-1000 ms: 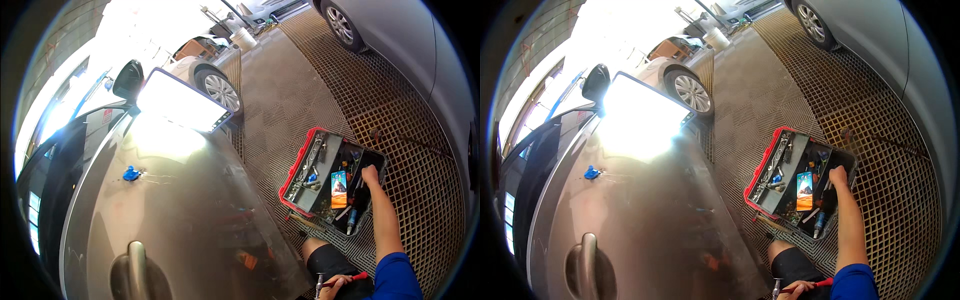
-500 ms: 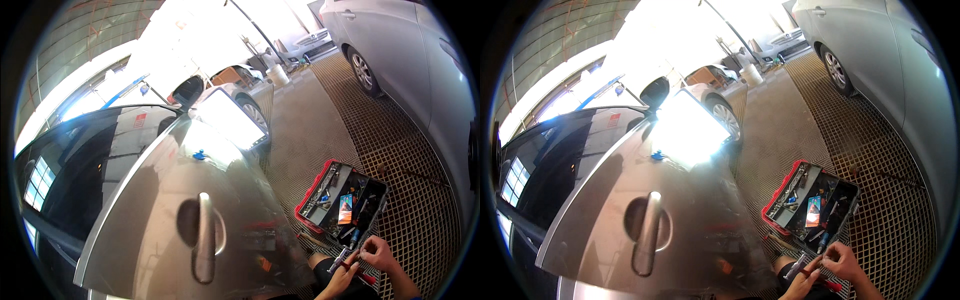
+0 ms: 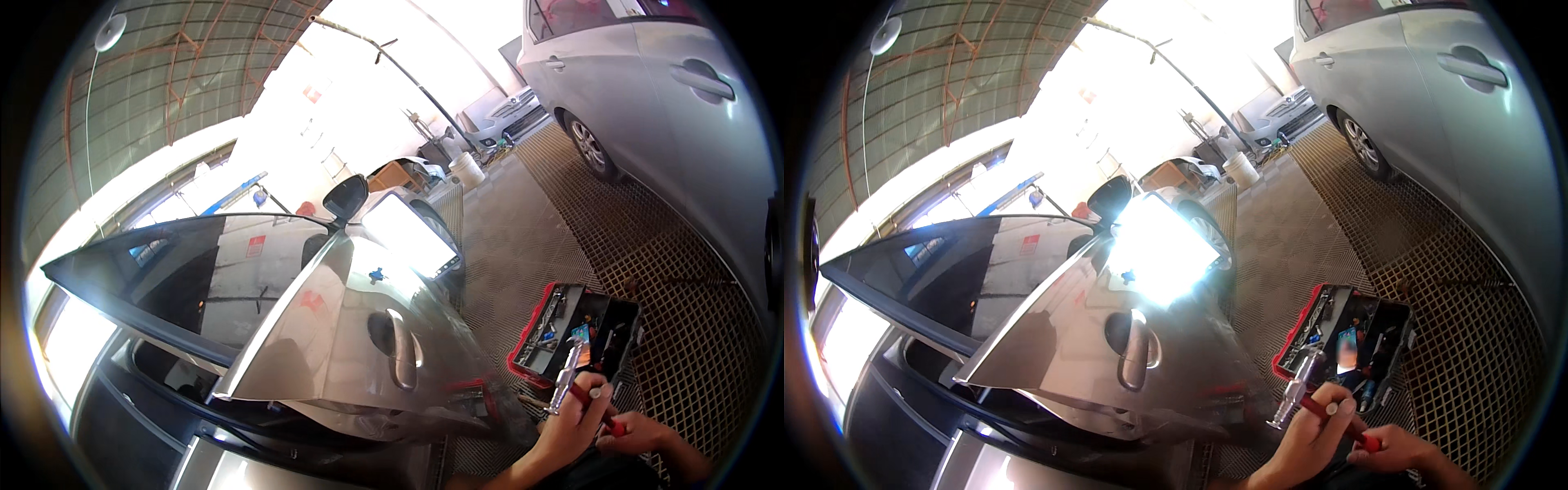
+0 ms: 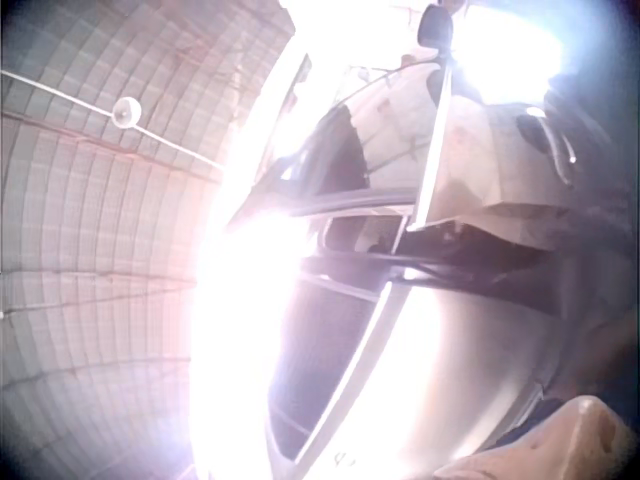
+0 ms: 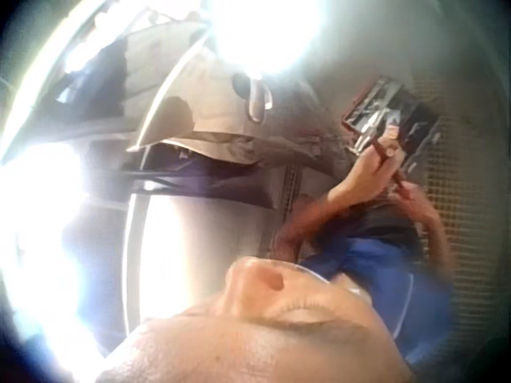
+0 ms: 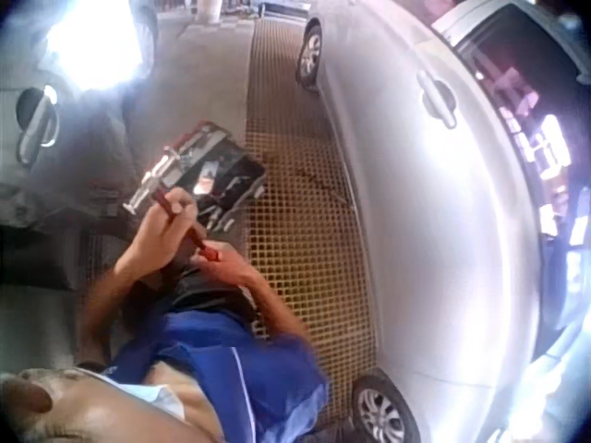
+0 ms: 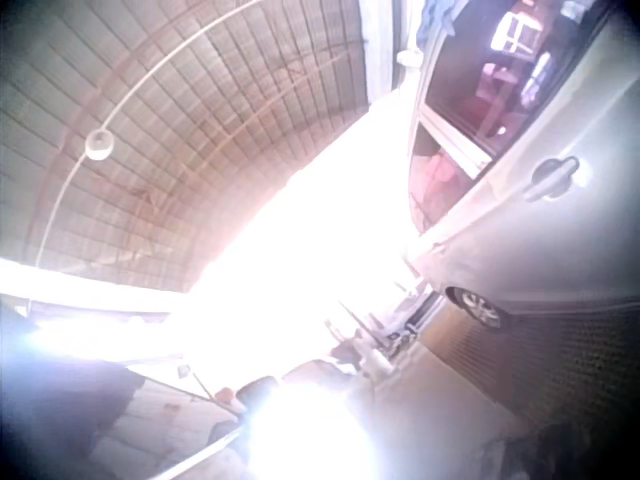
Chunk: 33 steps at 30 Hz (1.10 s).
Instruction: The person taps a punch with a hammer on the exterior surface of a car door, then uses a metal rod inserted through the window frame to push the metal from the inside.
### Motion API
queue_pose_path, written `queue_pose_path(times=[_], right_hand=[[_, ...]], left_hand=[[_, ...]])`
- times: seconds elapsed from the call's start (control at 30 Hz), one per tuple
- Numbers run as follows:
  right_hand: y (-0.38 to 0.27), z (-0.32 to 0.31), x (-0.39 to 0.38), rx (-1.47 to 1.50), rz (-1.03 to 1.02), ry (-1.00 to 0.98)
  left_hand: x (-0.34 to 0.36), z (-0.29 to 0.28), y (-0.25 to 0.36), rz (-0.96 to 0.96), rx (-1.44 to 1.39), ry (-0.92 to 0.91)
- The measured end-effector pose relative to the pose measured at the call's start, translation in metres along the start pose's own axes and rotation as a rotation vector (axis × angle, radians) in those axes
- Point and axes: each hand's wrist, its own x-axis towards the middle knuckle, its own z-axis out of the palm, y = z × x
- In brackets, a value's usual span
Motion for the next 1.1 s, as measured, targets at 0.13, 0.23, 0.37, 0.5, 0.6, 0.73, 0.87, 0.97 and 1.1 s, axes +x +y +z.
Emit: queue_pose_path(times=[0.13, 0.23, 0.37, 0.5, 0.6, 0.73, 0.87, 0.97, 1.1], right_hand=[[-0.009, 0.024, 0.007, 0.196, -0.444, 0.248], [-0.030, 0.033, 0.014, 0.330, -0.481, 0.284], [-0.069, 0.038, 0.016, 0.728, -0.563, 0.181], [-0.103, 0.037, 0.022, 0.703, -0.430, 0.224], [-0.122, 0.044, 0.036, 0.447, -0.390, 0.339], [-0.139, 0.069, 0.067, 0.264, -0.551, 0.371], [-0.148, 0.091, 0.092, 0.442, -0.566, 0.221], [-0.148, 0.099, 0.102, 0.436, -0.549, 0.214], [-0.145, 0.098, 0.114, 0.342, -0.587, 0.291]], left_hand=[[-0.008, -0.012, 0.086, 0.282, 0.949, 0.052], [-0.029, -0.024, 0.126, 0.139, 1.209, 0.102], [-0.078, -0.046, 0.182, 0.342, 1.341, 0.203], [-0.112, -0.078, 0.258, 0.850, 1.245, 0.589], [-0.105, -0.110, 0.296, 0.991, 1.564, 0.714], [-0.107, -0.123, 0.294, 0.589, 2.112, 0.786], [-0.108, -0.116, 0.283, 0.530, 2.223, 0.810], [-0.110, -0.109, 0.284, 0.427, 2.220, 0.780], [-0.118, -0.104, 0.286, 0.328, 2.377, 0.740]])
